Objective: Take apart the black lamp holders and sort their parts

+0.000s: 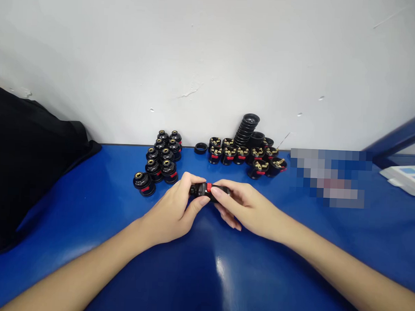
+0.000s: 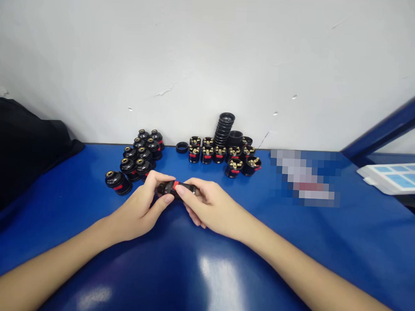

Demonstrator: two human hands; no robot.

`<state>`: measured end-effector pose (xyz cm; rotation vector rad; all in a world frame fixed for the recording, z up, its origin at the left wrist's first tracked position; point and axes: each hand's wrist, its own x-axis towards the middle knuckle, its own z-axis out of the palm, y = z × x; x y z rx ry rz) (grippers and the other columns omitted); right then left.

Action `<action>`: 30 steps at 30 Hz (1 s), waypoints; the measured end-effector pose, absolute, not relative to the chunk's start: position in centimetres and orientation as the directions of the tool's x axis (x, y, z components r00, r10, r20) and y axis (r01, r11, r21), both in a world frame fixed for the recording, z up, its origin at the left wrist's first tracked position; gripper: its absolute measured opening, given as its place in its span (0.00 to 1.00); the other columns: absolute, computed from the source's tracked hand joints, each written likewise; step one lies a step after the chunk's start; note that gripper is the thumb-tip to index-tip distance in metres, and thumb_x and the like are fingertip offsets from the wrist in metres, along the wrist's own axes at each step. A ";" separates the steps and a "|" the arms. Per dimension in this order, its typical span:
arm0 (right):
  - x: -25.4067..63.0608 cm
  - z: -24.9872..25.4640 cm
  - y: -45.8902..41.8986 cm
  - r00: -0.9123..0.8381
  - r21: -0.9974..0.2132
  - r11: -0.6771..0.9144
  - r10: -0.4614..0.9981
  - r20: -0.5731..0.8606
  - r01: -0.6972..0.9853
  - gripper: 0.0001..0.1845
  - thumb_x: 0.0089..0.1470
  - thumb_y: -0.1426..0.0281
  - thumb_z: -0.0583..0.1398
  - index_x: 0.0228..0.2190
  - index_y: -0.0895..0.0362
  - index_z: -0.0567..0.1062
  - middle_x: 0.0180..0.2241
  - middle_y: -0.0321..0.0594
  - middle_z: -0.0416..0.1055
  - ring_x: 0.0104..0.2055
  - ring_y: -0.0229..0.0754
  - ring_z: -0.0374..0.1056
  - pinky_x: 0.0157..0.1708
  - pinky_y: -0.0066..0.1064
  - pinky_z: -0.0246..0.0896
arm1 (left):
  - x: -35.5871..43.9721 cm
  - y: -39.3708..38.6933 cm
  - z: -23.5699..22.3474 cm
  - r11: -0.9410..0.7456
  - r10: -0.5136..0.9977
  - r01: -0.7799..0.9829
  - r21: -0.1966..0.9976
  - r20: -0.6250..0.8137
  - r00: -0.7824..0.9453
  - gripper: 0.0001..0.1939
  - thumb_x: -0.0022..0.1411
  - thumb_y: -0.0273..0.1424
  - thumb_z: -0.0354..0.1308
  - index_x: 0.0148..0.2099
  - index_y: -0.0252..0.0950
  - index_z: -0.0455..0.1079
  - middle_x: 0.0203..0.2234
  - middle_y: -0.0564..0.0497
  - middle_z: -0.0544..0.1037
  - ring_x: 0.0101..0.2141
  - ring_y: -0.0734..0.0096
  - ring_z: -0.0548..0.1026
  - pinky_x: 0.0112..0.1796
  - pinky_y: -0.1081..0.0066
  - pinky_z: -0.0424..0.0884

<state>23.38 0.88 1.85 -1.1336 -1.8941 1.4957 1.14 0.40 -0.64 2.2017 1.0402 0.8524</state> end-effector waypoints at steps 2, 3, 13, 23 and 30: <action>23.5 0.9 0.4 -0.524 -0.964 0.058 0.847 -0.090 0.260 0.25 0.70 0.45 0.54 0.38 0.54 0.70 0.21 0.28 0.63 0.19 0.34 0.59 0.20 0.27 0.55 | 1.2 0.3 -0.3 -0.545 0.809 0.459 0.702 0.296 0.508 0.10 0.79 0.38 0.50 0.56 0.40 0.60 0.45 0.47 0.76 0.44 0.63 0.78 0.45 0.62 0.72; 23.5 0.6 0.3 -0.505 -0.965 0.068 0.860 -0.072 0.253 0.25 0.70 0.45 0.54 0.39 0.54 0.71 0.21 0.28 0.63 0.20 0.34 0.58 0.20 0.27 0.54 | 1.3 0.3 -0.2 -0.544 0.808 0.455 0.705 0.295 0.511 0.10 0.79 0.38 0.50 0.56 0.40 0.60 0.44 0.48 0.76 0.43 0.63 0.78 0.44 0.63 0.72; 24.0 0.7 0.3 -0.527 -0.772 0.482 0.819 0.229 0.414 0.12 0.70 0.59 0.60 0.45 0.53 0.76 0.35 0.39 0.78 0.32 0.42 0.71 0.32 0.33 0.66 | 1.7 0.0 -0.3 -0.357 0.881 0.395 0.846 0.165 0.444 0.15 0.80 0.46 0.45 0.49 0.40 0.62 0.35 0.54 0.75 0.34 0.68 0.73 0.37 0.67 0.67; 23.7 -0.6 0.6 -0.472 -0.986 0.151 0.876 0.100 0.071 0.18 0.70 0.54 0.60 0.51 0.53 0.72 0.36 0.39 0.78 0.32 0.42 0.79 0.34 0.35 0.79 | 1.7 0.4 -0.5 -0.431 0.864 0.378 0.819 0.255 0.434 0.13 0.80 0.43 0.48 0.52 0.39 0.60 0.37 0.51 0.77 0.36 0.67 0.76 0.38 0.66 0.70; 23.8 -0.4 0.5 -0.456 -0.990 0.099 0.880 0.134 -0.099 0.21 0.62 0.59 0.69 0.51 0.50 0.70 0.49 0.41 0.75 0.42 0.41 0.80 0.50 0.40 0.80 | 1.4 0.7 -1.0 -0.520 0.835 0.435 0.736 0.329 0.442 0.11 0.80 0.39 0.50 0.55 0.39 0.59 0.44 0.47 0.76 0.42 0.64 0.78 0.43 0.63 0.73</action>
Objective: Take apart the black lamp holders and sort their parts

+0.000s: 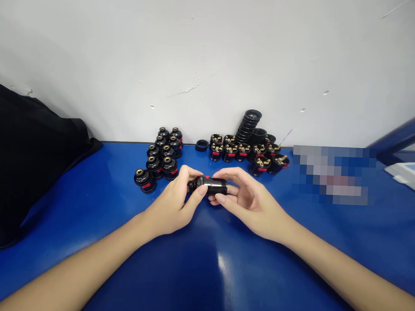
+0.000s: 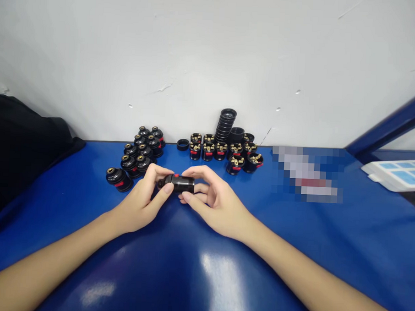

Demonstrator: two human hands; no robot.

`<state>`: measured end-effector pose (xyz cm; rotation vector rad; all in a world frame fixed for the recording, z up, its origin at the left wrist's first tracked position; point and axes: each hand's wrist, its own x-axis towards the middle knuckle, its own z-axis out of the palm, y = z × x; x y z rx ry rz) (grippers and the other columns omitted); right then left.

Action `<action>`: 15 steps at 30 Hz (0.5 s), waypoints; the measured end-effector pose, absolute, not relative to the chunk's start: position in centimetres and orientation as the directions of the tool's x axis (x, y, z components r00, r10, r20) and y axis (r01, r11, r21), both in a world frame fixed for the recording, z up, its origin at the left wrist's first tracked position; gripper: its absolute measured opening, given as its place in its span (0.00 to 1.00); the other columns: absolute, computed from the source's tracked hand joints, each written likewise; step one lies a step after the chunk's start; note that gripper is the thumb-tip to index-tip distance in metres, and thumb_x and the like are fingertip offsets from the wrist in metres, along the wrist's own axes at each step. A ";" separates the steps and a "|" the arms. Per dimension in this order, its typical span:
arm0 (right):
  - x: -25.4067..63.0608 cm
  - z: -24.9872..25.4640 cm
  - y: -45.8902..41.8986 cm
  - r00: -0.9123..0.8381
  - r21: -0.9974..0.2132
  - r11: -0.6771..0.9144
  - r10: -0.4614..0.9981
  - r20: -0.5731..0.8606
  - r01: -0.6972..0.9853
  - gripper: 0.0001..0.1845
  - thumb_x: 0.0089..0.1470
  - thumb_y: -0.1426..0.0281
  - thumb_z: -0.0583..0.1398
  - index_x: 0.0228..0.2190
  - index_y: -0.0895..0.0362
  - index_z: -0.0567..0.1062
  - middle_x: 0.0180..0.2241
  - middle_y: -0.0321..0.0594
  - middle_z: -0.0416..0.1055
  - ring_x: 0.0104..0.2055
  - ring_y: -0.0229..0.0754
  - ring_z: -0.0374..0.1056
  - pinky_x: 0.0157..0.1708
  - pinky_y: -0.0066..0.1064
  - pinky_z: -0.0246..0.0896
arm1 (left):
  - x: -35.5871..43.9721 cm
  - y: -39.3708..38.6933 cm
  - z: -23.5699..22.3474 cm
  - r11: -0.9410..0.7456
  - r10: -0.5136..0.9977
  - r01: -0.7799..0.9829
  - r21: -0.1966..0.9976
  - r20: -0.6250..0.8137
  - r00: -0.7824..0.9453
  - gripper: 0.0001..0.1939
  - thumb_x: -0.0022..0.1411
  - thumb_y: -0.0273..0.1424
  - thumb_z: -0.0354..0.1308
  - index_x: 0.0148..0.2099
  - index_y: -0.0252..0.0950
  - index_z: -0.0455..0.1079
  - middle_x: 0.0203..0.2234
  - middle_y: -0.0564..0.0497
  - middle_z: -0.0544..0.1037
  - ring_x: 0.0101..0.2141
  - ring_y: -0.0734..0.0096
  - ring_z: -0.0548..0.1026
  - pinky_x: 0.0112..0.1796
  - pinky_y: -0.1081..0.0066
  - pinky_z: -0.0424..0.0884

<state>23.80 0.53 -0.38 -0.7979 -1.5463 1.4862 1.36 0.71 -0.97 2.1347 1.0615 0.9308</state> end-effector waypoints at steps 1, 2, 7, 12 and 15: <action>23.8 -0.4 0.5 -0.458 -0.991 0.079 0.881 0.119 -0.107 0.21 0.62 0.58 0.69 0.51 0.50 0.70 0.50 0.41 0.75 0.43 0.42 0.81 0.50 0.42 0.80 | 1.4 0.7 -1.0 -0.526 0.831 0.442 0.727 0.329 0.449 0.11 0.79 0.39 0.50 0.55 0.39 0.59 0.44 0.46 0.76 0.43 0.64 0.78 0.43 0.62 0.73; 23.8 -0.4 0.5 -0.456 -0.994 0.054 0.885 0.094 -0.099 0.19 0.64 0.57 0.68 0.50 0.50 0.70 0.49 0.41 0.75 0.42 0.43 0.81 0.50 0.44 0.81 | 1.4 0.7 -1.0 -0.532 0.826 0.449 0.718 0.324 0.460 0.11 0.79 0.39 0.50 0.55 0.39 0.59 0.45 0.46 0.76 0.43 0.63 0.78 0.44 0.62 0.73; 23.6 -0.6 0.4 -0.373 -0.984 0.174 0.911 0.176 -0.039 0.13 0.62 0.60 0.68 0.42 0.52 0.73 0.45 0.41 0.74 0.46 0.45 0.79 0.51 0.43 0.80 | 1.4 0.6 -1.0 -0.531 0.823 0.463 0.710 0.301 0.482 0.11 0.79 0.40 0.50 0.55 0.39 0.60 0.44 0.46 0.77 0.43 0.62 0.78 0.43 0.62 0.73; 23.9 -0.8 0.0 -0.343 -0.866 0.471 0.851 0.396 0.168 0.09 0.58 0.72 0.68 0.30 0.52 0.73 0.47 0.43 0.71 0.49 0.45 0.75 0.52 0.41 0.77 | 1.4 0.6 -0.5 -0.520 0.818 0.456 0.723 0.268 0.508 0.12 0.80 0.40 0.47 0.57 0.39 0.61 0.42 0.48 0.78 0.40 0.64 0.78 0.41 0.64 0.72; 24.2 -0.9 -0.2 -0.387 -0.725 0.616 0.777 0.496 0.307 0.11 0.59 0.77 0.65 0.28 0.52 0.72 0.47 0.43 0.70 0.48 0.46 0.74 0.51 0.43 0.76 | 1.6 0.4 -0.3 -0.531 0.807 0.460 0.712 0.259 0.531 0.12 0.80 0.39 0.48 0.57 0.39 0.63 0.44 0.47 0.79 0.43 0.63 0.78 0.43 0.64 0.72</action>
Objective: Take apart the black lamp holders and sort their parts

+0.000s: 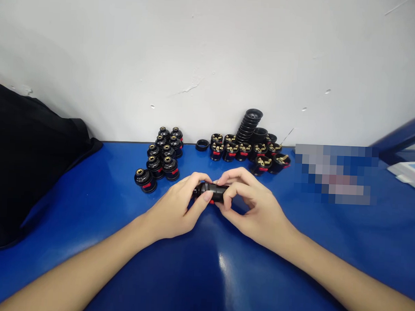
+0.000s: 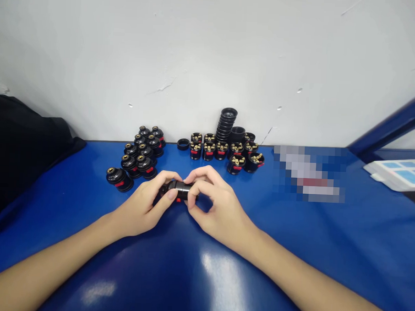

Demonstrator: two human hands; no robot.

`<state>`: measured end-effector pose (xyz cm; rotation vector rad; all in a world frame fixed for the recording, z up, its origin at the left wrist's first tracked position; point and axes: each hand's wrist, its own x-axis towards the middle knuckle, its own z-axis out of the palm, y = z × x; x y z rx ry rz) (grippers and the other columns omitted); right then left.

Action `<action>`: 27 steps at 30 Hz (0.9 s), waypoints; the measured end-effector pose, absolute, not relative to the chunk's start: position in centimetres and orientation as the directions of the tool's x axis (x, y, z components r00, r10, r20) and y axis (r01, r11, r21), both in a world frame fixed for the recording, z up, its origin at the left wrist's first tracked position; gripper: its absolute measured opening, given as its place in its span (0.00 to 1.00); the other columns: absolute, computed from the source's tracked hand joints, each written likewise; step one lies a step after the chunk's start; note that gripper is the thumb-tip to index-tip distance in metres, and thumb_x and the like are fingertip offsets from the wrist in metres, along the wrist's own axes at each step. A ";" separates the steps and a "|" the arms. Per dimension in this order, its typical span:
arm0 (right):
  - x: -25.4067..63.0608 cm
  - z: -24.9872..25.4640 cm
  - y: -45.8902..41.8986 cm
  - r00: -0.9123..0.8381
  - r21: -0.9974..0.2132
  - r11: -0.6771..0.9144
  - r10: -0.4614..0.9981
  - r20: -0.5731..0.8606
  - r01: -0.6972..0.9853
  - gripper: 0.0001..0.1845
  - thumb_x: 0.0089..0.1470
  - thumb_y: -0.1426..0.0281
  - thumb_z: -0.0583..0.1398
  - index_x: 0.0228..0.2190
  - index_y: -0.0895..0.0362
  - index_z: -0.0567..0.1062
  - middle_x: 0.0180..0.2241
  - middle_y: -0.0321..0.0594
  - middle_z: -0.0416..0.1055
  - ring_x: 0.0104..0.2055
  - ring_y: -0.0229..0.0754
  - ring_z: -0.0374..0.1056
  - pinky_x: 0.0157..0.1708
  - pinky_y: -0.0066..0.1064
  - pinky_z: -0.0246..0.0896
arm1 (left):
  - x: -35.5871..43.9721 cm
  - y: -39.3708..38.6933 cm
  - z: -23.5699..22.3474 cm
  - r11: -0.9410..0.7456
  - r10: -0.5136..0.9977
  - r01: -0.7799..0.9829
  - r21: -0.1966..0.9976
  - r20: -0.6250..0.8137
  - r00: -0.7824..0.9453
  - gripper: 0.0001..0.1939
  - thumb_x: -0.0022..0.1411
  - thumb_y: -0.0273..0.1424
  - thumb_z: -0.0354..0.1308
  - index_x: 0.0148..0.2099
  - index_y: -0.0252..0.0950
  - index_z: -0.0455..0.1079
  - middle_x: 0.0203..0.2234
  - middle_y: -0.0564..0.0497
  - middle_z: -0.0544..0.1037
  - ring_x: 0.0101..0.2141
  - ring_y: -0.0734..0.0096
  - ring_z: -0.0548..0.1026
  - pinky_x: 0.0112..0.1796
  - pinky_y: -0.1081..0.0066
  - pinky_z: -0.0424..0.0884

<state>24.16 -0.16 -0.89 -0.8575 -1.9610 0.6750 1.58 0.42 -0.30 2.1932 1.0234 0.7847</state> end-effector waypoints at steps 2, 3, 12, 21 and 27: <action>24.2 -0.9 -0.2 -0.421 -0.674 0.661 0.742 0.523 0.328 0.11 0.61 0.78 0.63 0.30 0.52 0.70 0.48 0.43 0.69 0.50 0.46 0.73 0.52 0.44 0.74 | 1.7 0.3 -0.3 -0.540 0.806 0.459 0.706 0.277 0.523 0.12 0.79 0.38 0.49 0.57 0.39 0.63 0.43 0.48 0.79 0.41 0.64 0.79 0.43 0.64 0.73; 24.2 -0.9 -0.3 -0.425 -0.680 0.662 0.739 0.523 0.315 0.11 0.62 0.78 0.63 0.32 0.51 0.70 0.50 0.44 0.69 0.51 0.47 0.73 0.53 0.43 0.74 | 1.7 0.3 -0.3 -0.547 0.804 0.455 0.702 0.290 0.518 0.12 0.79 0.38 0.50 0.58 0.39 0.62 0.43 0.48 0.79 0.41 0.64 0.78 0.43 0.64 0.73; 23.6 -0.6 0.1 -0.456 -0.995 0.026 0.890 -0.022 0.100 0.20 0.71 0.49 0.56 0.47 0.53 0.69 0.29 0.36 0.78 0.29 0.44 0.80 0.34 0.39 0.81 | 1.5 0.4 -0.6 -0.648 0.743 0.469 0.601 0.363 0.562 0.12 0.78 0.34 0.51 0.59 0.39 0.61 0.48 0.45 0.77 0.48 0.61 0.78 0.50 0.61 0.74; 24.0 -1.1 0.2 -0.425 -0.943 0.323 0.867 0.261 0.079 0.13 0.66 0.63 0.65 0.50 0.49 0.72 0.49 0.43 0.78 0.53 0.47 0.78 0.56 0.45 0.76 | 1.6 0.4 -0.1 -0.526 0.840 0.547 0.651 0.298 0.453 0.11 0.79 0.38 0.49 0.55 0.38 0.65 0.41 0.48 0.79 0.42 0.62 0.78 0.43 0.63 0.72; 24.2 -0.7 0.3 -0.360 -0.897 0.435 0.852 0.380 0.082 0.11 0.63 0.69 0.67 0.41 0.49 0.69 0.48 0.43 0.75 0.53 0.46 0.76 0.57 0.45 0.76 | 1.4 0.6 -0.3 -0.492 0.861 0.531 0.690 0.292 0.418 0.11 0.79 0.39 0.50 0.56 0.39 0.64 0.35 0.53 0.76 0.33 0.69 0.75 0.36 0.68 0.68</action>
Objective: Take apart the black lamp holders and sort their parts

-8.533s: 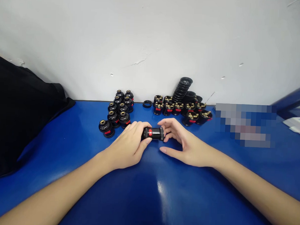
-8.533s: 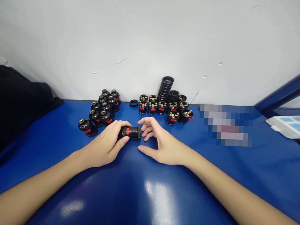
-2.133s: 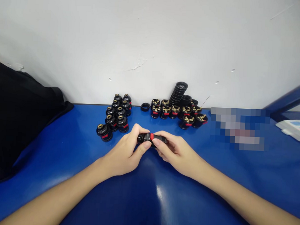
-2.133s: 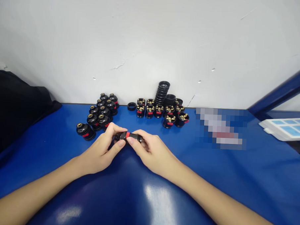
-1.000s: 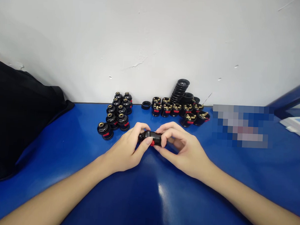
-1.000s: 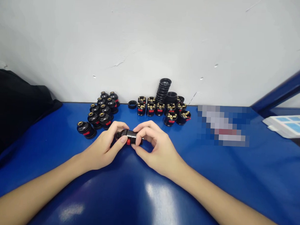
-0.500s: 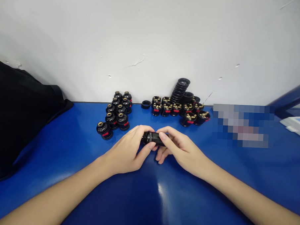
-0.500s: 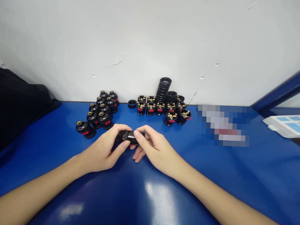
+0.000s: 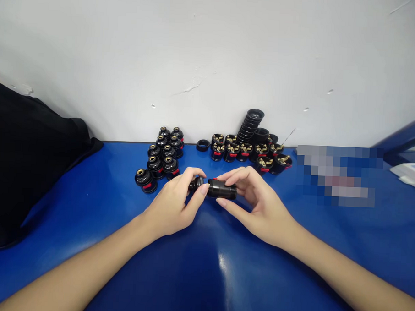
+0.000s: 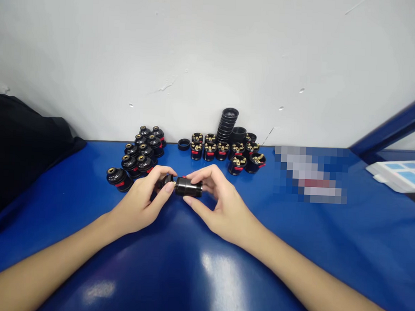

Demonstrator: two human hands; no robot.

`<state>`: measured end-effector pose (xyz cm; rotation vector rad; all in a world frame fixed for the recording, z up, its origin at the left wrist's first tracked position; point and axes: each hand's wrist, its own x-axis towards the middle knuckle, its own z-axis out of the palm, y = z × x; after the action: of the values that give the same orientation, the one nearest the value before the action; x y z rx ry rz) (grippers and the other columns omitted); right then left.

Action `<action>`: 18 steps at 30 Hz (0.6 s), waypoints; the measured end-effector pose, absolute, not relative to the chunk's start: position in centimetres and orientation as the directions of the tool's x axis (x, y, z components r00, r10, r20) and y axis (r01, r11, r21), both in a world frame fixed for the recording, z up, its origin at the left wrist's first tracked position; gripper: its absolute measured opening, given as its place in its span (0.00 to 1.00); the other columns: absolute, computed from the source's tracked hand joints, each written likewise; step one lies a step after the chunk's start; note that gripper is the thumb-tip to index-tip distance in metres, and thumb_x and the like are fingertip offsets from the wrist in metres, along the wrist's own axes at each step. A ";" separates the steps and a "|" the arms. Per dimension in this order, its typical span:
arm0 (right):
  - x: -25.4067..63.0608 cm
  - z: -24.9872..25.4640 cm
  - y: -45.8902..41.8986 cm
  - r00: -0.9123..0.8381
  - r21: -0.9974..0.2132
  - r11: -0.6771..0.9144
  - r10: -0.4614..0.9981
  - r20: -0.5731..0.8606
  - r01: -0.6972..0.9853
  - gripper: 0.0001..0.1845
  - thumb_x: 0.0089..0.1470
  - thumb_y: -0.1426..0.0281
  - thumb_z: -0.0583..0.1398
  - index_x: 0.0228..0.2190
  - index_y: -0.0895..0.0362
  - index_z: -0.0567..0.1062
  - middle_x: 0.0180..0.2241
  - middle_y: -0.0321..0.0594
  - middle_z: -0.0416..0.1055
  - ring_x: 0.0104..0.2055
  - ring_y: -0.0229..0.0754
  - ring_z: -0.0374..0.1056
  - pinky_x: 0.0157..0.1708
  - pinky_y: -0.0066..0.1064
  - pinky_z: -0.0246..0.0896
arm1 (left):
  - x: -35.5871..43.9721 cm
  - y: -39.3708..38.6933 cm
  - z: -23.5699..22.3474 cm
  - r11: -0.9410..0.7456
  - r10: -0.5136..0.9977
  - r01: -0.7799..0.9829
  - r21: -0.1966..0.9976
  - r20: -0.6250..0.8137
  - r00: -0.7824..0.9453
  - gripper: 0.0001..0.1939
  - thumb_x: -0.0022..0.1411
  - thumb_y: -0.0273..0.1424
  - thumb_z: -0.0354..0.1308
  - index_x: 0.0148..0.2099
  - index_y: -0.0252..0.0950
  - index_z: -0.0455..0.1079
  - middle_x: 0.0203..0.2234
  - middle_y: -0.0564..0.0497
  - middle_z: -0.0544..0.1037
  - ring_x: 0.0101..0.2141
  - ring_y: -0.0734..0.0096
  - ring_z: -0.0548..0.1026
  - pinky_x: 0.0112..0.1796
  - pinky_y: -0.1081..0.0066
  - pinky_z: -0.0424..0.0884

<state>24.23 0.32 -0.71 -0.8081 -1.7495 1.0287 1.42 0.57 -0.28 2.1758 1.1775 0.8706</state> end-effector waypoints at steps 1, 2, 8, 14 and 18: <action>24.3 -0.7 0.4 -0.361 -0.901 0.426 0.855 0.372 0.081 0.12 0.61 0.69 0.68 0.38 0.50 0.69 0.46 0.43 0.74 0.51 0.46 0.76 0.55 0.44 0.77 | 1.4 0.6 -0.3 -0.504 0.853 0.517 0.691 0.304 0.425 0.12 0.79 0.39 0.50 0.57 0.39 0.64 0.36 0.53 0.76 0.33 0.70 0.75 0.36 0.69 0.68; 24.4 -0.7 0.4 -0.360 -0.904 0.420 0.859 0.364 0.087 0.14 0.60 0.69 0.69 0.34 0.51 0.68 0.45 0.42 0.73 0.50 0.45 0.76 0.54 0.42 0.77 | 1.4 0.6 -0.4 -0.518 0.843 0.504 0.691 0.315 0.435 0.12 0.79 0.39 0.50 0.57 0.39 0.63 0.37 0.53 0.76 0.34 0.70 0.75 0.37 0.69 0.69; 24.6 -0.6 0.4 -0.367 -0.906 0.398 0.872 0.325 0.144 0.20 0.57 0.67 0.71 0.22 0.54 0.67 0.51 0.47 0.75 0.48 0.46 0.77 0.51 0.40 0.78 | 1.3 0.6 -0.7 -0.548 0.826 0.492 0.677 0.345 0.445 0.15 0.79 0.38 0.52 0.62 0.41 0.61 0.43 0.51 0.77 0.40 0.68 0.76 0.43 0.67 0.71; 25.0 -1.1 0.9 -0.296 -0.806 0.513 0.851 0.433 0.295 0.18 0.58 0.69 0.70 0.28 0.52 0.65 0.47 0.45 0.75 0.48 0.47 0.76 0.45 0.39 0.80 | 1.3 0.8 -1.2 -0.547 0.832 0.495 0.675 0.377 0.407 0.17 0.77 0.37 0.55 0.62 0.40 0.58 0.44 0.49 0.77 0.42 0.67 0.77 0.45 0.66 0.72; 25.5 -1.4 1.6 -0.300 -0.634 0.602 0.796 0.526 0.485 0.20 0.61 0.69 0.69 0.31 0.50 0.61 0.43 0.44 0.68 0.45 0.48 0.71 0.41 0.42 0.81 | 1.4 0.7 -1.1 -0.572 0.819 0.519 0.635 0.415 0.395 0.18 0.74 0.37 0.59 0.60 0.41 0.59 0.47 0.48 0.77 0.44 0.65 0.77 0.45 0.66 0.73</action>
<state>25.48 1.61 -1.43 -1.0176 -1.9609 0.4518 1.44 0.74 -1.10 2.2529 1.1514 1.0098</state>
